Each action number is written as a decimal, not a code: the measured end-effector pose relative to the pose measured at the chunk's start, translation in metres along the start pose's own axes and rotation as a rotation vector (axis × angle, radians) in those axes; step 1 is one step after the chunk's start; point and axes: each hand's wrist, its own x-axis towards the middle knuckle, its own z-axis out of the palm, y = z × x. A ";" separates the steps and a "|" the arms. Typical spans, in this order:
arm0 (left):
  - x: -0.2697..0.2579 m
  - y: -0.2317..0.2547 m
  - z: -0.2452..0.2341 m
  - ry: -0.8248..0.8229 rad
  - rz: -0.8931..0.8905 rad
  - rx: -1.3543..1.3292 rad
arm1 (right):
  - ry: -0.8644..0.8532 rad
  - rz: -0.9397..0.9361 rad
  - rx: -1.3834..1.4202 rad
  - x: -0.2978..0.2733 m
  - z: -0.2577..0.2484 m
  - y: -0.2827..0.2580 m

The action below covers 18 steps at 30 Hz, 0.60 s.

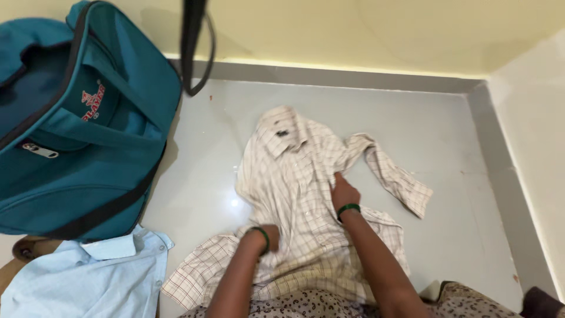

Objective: The person buttons a checkered shirt laid on the floor, then folds it by hand. The shirt is smoothed, sleeves are folded in, and the garment is folded into a compact rectangle.

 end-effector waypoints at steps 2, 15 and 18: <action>-0.019 0.039 0.018 -0.077 -0.005 0.112 | -0.132 -0.036 0.003 -0.010 0.001 0.004; -0.068 0.104 0.057 0.819 0.398 0.372 | -0.504 -0.593 0.024 -0.206 0.006 -0.037; -0.092 0.102 0.059 0.430 0.138 0.249 | -0.636 -0.755 -0.153 -0.234 0.020 -0.043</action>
